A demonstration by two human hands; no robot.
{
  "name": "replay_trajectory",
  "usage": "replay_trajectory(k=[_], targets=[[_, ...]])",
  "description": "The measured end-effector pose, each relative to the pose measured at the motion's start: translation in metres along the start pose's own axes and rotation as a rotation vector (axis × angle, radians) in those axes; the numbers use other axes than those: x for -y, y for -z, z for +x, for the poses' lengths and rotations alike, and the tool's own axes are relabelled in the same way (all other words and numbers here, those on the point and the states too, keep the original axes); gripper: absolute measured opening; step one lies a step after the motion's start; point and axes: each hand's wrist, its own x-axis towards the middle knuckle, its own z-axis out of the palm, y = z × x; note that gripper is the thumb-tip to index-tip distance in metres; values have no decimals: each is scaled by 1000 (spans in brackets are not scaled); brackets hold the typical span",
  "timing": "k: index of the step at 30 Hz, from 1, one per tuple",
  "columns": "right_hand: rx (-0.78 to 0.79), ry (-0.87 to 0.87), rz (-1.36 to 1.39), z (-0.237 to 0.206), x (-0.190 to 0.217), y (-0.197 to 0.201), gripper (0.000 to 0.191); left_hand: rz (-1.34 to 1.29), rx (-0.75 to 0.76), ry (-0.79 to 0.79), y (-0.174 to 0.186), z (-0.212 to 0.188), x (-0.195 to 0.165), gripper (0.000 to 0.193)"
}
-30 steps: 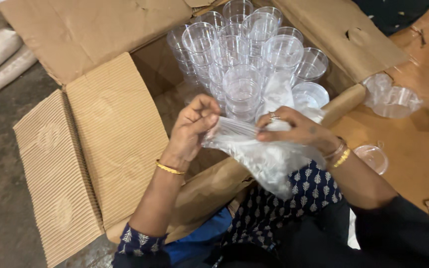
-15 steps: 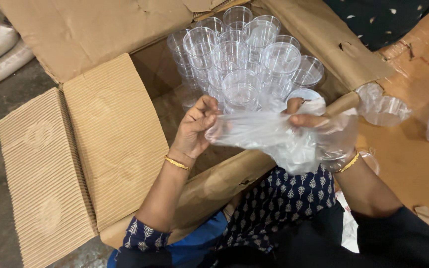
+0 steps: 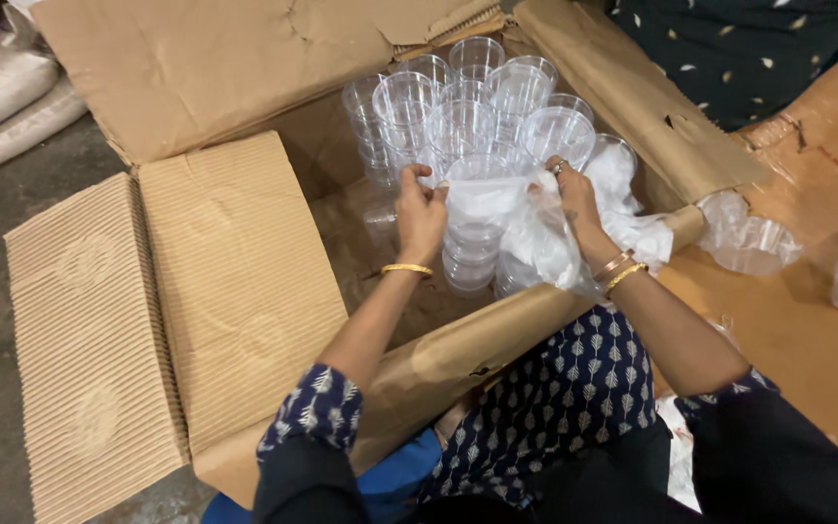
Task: The person sits on the floor with a large cardboard box of clear plastic cups. They pull cups from stacks, tear off the surrounding plastic packaging film, and place the unwrapped cups back into stacks inside the box, discarding the plastic wrap on the floor beside them.
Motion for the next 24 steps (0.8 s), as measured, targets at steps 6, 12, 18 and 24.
replay_trajectory(k=[6,12,18,24], targets=[[227,-330,1097,-9,-22,-14,29,-236,264,571,-10,0,2,47],[293,-273,898,-16,-16,-16,24,-442,390,558,-1,-18,-16,57],[377,-357,1026,-31,66,7,23,-733,305,686,24,-26,-52,50],[390,-175,961,-74,117,52,22,-1042,305,750,62,-48,-74,48]])
